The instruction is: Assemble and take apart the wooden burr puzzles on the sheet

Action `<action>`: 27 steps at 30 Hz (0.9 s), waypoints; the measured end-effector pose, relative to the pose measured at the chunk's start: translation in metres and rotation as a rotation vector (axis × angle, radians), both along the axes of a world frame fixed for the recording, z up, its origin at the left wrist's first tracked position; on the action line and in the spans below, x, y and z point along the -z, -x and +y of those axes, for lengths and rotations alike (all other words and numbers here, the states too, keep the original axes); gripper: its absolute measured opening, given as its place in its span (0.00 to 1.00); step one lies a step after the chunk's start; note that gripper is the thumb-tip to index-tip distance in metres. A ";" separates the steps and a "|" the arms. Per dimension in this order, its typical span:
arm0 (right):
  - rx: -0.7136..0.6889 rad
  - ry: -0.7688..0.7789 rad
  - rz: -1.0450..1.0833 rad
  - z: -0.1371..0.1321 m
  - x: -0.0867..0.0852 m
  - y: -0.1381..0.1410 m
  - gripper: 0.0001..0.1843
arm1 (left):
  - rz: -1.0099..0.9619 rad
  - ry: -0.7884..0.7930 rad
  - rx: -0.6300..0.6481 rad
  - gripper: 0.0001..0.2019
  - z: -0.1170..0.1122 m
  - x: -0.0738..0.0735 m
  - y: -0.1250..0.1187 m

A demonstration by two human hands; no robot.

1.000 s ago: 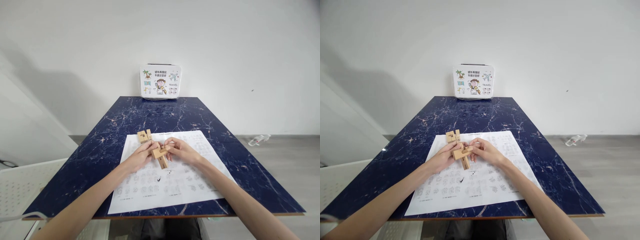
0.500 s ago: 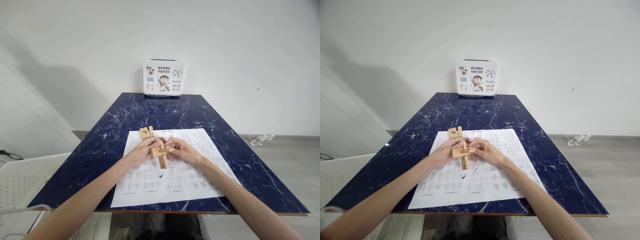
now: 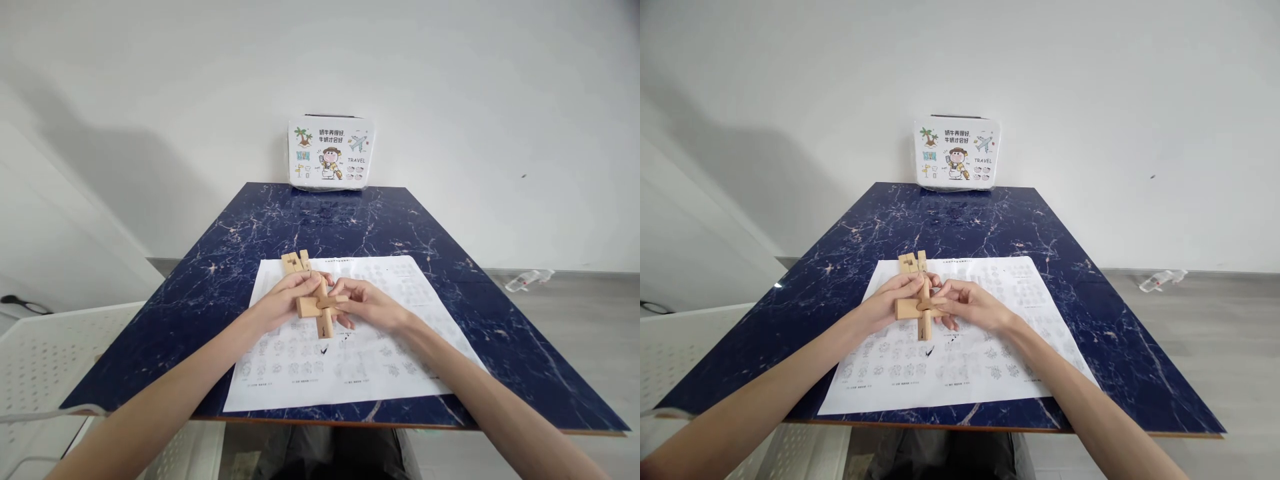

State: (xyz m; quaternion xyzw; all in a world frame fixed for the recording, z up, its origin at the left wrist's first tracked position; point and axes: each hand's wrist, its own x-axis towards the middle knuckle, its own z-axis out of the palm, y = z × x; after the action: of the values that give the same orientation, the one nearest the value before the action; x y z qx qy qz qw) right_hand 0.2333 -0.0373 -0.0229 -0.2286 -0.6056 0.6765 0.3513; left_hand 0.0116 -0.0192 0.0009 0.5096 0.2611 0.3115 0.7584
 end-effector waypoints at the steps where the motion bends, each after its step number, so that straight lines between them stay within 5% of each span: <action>1: 0.007 0.031 0.016 0.000 -0.001 0.000 0.15 | -0.003 0.004 -0.022 0.17 0.001 0.002 -0.001; 8: 0.286 0.340 0.153 0.008 0.001 -0.006 0.14 | -0.012 -0.010 -0.251 0.17 0.009 0.013 -0.007; 12: 0.498 0.305 0.215 0.013 0.000 -0.009 0.18 | 0.009 -0.109 -0.298 0.16 0.011 0.013 -0.007; 20: 1.033 0.177 0.263 0.024 0.006 -0.020 0.23 | 0.389 -0.595 -0.442 0.12 0.005 0.003 -0.002; 27: 1.165 0.211 0.370 0.031 0.010 -0.036 0.20 | 0.737 -0.974 -0.694 0.05 0.019 0.012 0.011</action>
State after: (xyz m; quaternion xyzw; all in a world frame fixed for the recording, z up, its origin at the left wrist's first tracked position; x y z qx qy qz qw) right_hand 0.2688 -0.0068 -0.0328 -0.4338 -0.2403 0.4582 0.7377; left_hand 0.0009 -0.0002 -0.0108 0.7510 0.4795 0.4240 0.1624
